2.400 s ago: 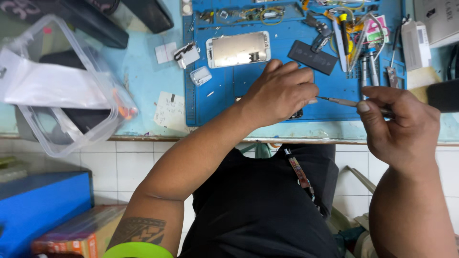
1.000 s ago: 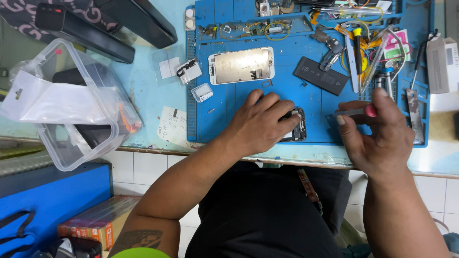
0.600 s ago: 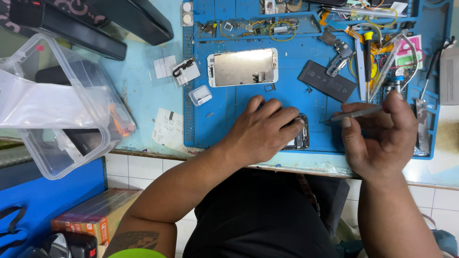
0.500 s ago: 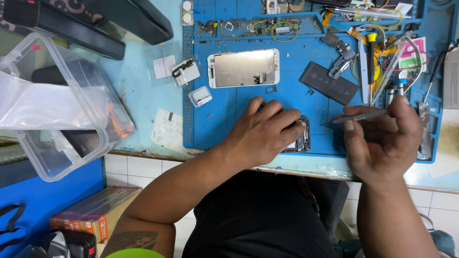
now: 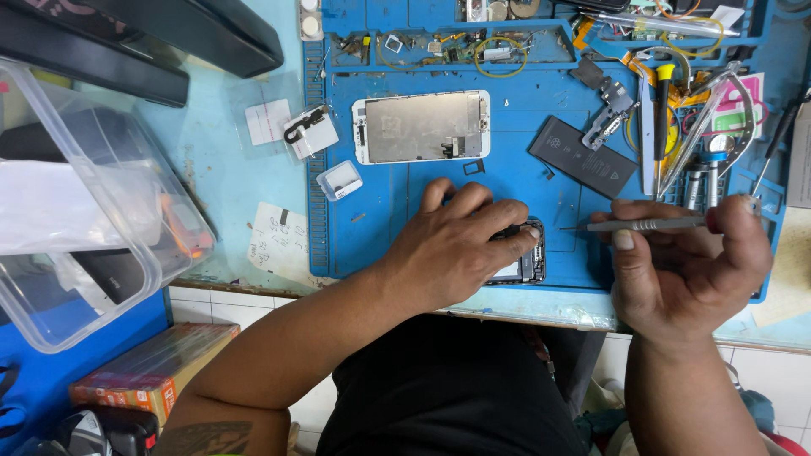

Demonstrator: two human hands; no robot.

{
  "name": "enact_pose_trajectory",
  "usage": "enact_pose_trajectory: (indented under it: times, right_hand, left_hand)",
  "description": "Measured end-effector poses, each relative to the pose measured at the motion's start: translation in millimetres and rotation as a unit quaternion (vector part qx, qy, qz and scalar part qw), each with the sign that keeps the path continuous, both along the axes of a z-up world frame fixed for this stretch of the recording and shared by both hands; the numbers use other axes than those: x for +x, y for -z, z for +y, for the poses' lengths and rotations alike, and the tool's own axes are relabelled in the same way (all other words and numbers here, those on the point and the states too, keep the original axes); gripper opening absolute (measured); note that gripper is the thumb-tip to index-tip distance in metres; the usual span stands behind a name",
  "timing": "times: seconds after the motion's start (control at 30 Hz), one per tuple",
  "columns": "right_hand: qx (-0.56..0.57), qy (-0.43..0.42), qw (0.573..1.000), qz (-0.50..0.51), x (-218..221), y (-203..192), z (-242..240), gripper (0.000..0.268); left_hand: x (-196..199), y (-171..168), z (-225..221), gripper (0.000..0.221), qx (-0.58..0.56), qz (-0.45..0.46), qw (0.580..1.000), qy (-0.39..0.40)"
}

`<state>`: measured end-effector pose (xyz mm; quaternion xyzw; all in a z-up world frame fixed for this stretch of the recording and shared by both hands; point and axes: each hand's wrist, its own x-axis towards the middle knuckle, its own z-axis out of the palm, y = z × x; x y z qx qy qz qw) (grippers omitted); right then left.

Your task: The person uses a screwdriver and a thin tool to disassemble and work on the internal components of a mobile phone on a blue repair mat.

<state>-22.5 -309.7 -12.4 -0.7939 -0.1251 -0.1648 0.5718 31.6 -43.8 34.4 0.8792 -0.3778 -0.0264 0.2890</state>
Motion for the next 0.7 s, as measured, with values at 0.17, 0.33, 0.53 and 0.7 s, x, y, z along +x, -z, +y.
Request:
enact_pose_trajectory:
  times: [0.17,0.33,0.53,0.7]
  right_hand:
    - [0.007,0.001,1.0,-0.004,-3.7,-3.5,2.8,0.069]
    - [-0.025,-0.03,0.999,-0.02,1.7,-12.3,10.1,0.062]
    - [-0.029,-0.036,0.999,-0.015,2.9,-12.7,12.9,0.059]
    - [-0.049,-0.028,0.997,-0.044,4.4,-9.0,10.0,0.061]
  left_hand:
    - [1.4,-1.6,0.0,0.026,0.005,0.001,1.0,-0.004]
    - [0.7,-1.3,0.3,0.023,-0.013,0.009,1.0,-0.009]
    - [0.8,2.0,1.3,0.021,-0.034,0.011,0.999,-0.013]
    - [-0.2,2.0,0.5,0.02,-0.036,0.005,0.999,-0.014]
